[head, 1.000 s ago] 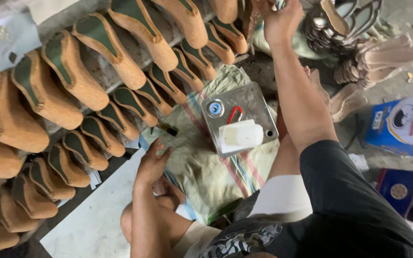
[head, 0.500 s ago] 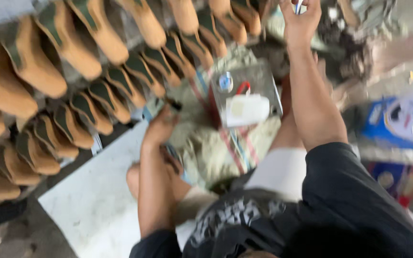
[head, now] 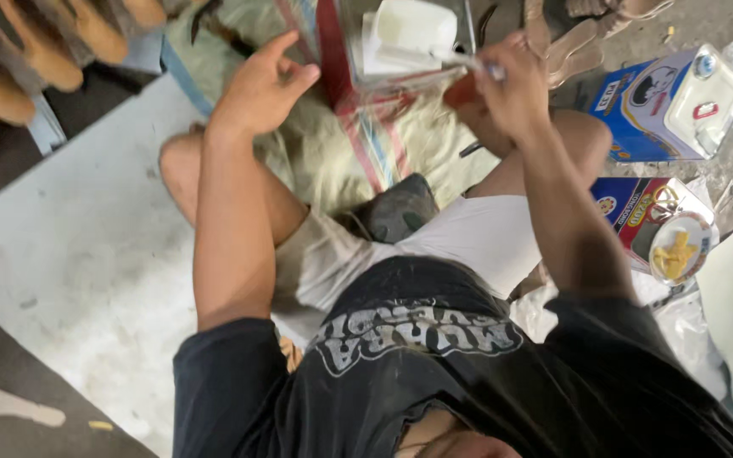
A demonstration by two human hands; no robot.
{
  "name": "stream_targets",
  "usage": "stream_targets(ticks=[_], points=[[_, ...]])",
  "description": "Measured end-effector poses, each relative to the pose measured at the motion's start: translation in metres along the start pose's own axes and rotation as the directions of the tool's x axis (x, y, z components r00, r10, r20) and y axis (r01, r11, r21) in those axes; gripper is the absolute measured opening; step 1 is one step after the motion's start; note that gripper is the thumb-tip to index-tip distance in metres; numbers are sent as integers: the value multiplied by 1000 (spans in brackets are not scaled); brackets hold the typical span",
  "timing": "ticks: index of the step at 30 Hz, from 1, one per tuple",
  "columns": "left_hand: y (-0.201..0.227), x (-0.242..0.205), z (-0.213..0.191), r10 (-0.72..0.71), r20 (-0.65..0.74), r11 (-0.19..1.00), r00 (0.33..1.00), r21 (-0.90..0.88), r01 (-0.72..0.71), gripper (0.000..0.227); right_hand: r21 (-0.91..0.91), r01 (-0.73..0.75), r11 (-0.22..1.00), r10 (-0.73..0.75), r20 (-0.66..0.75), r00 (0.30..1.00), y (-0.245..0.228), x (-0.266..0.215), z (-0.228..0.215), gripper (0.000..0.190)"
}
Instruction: The person sits on the floor and applies a white adhesive to the bottom of shoe soles using a toothbrush. They repeatedly dip the brush into a container and spread the glue evenly across the sole surface, then place the finished soles on a nearby rack.
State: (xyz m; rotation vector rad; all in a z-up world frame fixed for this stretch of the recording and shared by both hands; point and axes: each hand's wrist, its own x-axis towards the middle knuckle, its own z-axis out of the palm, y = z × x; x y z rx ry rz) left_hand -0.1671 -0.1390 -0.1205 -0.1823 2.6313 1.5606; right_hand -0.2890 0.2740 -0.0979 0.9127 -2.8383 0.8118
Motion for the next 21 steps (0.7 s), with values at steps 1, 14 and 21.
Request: stream_targets(ticks=[1,14,21], points=[[3,4,0,41,17,999,999,28,-41,68,-108,147,983,-152,-36,988,7,24,6,15],[-19,19,5,-235,-28,962,972,137,236,71,-281,468,838,-384,307,871,-27,159,11,30],[-93,104,9,-429,-134,842,893,300,449,59,179,286,941,-261,-153,953,-95,265,-74,14]])
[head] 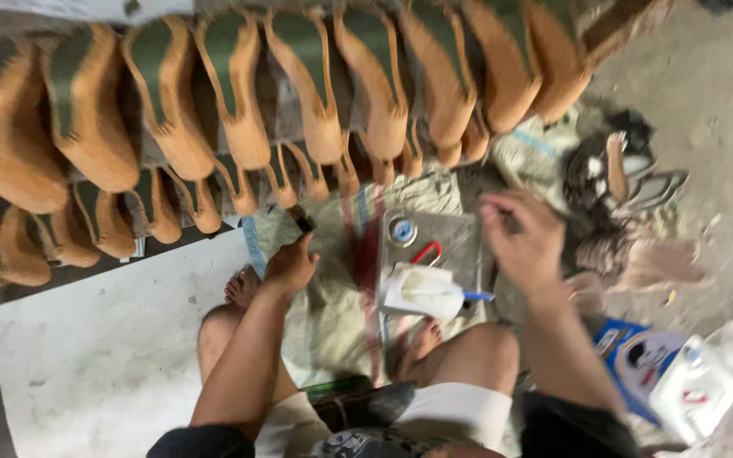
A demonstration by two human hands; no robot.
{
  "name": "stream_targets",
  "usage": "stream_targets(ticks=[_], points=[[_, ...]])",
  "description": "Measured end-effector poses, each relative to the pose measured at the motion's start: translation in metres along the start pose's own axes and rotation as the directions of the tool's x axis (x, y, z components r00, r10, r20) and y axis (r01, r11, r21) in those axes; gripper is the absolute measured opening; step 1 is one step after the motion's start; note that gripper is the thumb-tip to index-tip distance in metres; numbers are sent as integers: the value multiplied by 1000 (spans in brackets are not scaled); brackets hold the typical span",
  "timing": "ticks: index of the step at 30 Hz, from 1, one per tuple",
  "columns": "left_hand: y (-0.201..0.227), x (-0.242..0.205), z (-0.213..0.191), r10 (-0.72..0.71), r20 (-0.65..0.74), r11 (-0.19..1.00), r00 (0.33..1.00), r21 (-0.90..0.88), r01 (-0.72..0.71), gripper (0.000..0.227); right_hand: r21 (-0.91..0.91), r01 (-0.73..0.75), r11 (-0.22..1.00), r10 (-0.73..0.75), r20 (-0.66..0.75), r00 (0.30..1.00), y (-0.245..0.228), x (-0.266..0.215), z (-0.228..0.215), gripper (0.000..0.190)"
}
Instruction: The person sits on the floor and applies a white adhesive to the bottom of shoe soles using a toothbrush. They repeatedly dip the brush into a container and spread the glue evenly across the sole surface, then place the finished soles on a nearby rack.
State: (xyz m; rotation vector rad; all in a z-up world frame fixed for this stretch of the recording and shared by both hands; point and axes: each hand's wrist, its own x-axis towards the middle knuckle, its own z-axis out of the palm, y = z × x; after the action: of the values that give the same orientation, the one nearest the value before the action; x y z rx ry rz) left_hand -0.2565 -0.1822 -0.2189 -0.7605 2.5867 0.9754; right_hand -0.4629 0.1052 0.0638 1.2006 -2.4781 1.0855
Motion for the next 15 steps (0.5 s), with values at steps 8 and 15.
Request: stream_targets(ticks=[8,15], points=[[125,-112,-53,-8,257,1000,966,-7,10,44,92,-342,935,308,266,914,-46,22,-113,19],[321,-187,-295,466,191,779,864,-552,-297,38,198,-637,745,594,237,769,-46,147,-233,25]])
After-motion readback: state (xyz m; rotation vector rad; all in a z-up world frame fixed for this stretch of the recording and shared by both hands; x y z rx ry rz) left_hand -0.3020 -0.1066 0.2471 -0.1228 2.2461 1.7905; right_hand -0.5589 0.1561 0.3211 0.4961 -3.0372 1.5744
